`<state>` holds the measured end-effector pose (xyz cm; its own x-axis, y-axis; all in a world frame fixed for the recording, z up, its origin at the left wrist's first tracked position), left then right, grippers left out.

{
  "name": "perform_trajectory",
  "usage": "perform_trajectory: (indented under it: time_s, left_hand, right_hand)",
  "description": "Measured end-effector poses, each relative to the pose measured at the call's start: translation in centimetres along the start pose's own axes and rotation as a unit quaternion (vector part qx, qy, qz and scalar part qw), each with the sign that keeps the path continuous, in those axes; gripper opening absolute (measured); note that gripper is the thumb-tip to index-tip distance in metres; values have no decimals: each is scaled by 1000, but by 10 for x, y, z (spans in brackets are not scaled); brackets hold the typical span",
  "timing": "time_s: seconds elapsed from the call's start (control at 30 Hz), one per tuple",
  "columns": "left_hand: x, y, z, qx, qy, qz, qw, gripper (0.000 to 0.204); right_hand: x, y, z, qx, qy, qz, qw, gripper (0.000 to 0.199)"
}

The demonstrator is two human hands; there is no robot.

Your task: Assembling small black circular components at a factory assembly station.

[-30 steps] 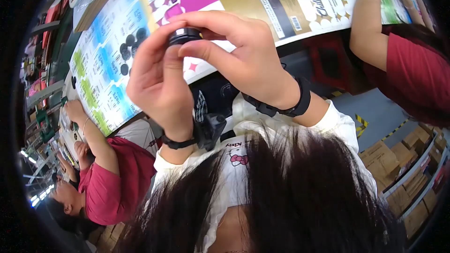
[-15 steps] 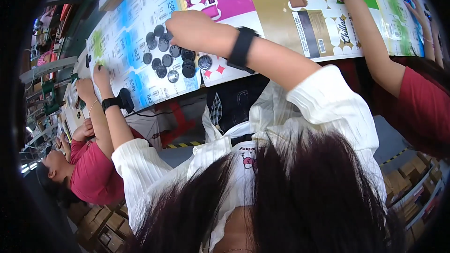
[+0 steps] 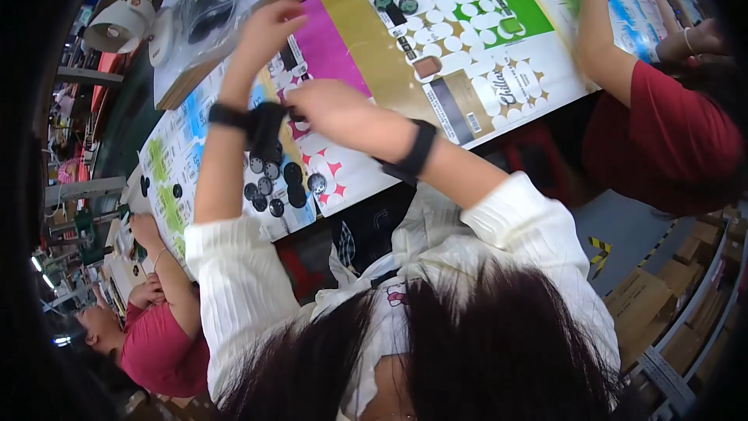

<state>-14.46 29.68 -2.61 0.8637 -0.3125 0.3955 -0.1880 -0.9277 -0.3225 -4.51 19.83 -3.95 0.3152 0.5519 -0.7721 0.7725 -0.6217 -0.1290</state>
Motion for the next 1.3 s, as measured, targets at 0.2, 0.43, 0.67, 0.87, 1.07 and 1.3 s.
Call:
perform_trajectory:
  time_s: [0.2,0.43,0.67,0.87,1.07,1.3]
  left_hand:
    - [14,-86,97,20,-13,35,999,29]
    - [34,-59,97,-34,32,-21,999,25]
    - [135,43,29,58,494,-116,860,23]
    - [175,99,7,169,606,-170,758,31]
    - [182,111,-12,248,508,-108,817,29]
    - [179,115,-12,236,586,-112,767,32]
  right_hand:
    - [29,84,-101,160,-8,82,984,26]
    - [58,120,-139,210,-219,233,924,14]
    - [10,97,-145,204,-154,74,964,14]
    - [-13,89,-133,184,-163,-14,969,21]
    - [-45,100,-128,196,-48,-65,977,32]
    - [-67,110,-127,218,49,-102,969,41]
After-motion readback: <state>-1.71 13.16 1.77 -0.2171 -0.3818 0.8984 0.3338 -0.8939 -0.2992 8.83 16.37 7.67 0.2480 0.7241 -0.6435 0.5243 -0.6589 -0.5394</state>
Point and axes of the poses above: each hand's wrist, its own y-axis away from the middle knuckle, its own z-axis out of the palm, x = y × z, the point moved 9 cm from there along -y, towards the middle knuckle, and after that the axes turned 14 degrees about z, right-handed, at the moved point
